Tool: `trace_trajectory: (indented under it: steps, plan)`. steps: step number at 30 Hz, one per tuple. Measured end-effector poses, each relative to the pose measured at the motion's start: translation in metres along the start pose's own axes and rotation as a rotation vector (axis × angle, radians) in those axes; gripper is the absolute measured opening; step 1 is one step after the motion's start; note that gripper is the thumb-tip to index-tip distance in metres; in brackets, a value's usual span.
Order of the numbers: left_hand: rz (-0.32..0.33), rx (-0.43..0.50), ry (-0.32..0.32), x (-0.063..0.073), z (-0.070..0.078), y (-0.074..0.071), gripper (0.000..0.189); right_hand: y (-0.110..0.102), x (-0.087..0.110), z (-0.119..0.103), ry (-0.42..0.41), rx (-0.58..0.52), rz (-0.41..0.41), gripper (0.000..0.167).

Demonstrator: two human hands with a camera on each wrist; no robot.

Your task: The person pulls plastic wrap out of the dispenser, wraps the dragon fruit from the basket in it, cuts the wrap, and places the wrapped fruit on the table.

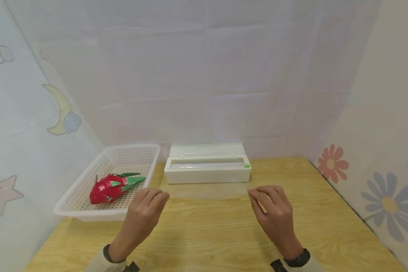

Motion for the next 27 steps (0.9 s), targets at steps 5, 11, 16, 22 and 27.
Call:
trace_trajectory:
  steps: [5,11,16,22,27]
  plan:
    - [-0.028,-0.008,-0.018,0.003,-0.002,0.001,0.026,0.001,0.003,-0.001,-0.001,0.001,-0.015,0.042]
    - [-0.034,-0.027,-0.033,0.006,-0.004,0.001,0.028,0.003,0.006,-0.005,0.001,0.012,-0.045,0.043]
    - [-0.06,-0.023,-0.043,0.01,-0.005,0.002,0.03,0.004,0.008,-0.006,0.004,0.003,-0.06,0.044]
    - [-0.097,-0.032,-0.063,0.015,-0.007,0.005,0.033,0.006,0.012,-0.005,0.016,-0.007,-0.088,0.044]
    - [-0.121,-0.025,-0.074,0.019,-0.01,0.008,0.035,0.007,0.015,-0.004,0.021,-0.019,-0.128,0.044]
Point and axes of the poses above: each hand's wrist, its own x-axis away from the middle knuckle, its own y-axis out of the palm, z = x × y, the point moved 5 cm from there along -x, towards the middle knuckle, and after that the axes turned 11 degrees about -y, right-handed, at the moved point
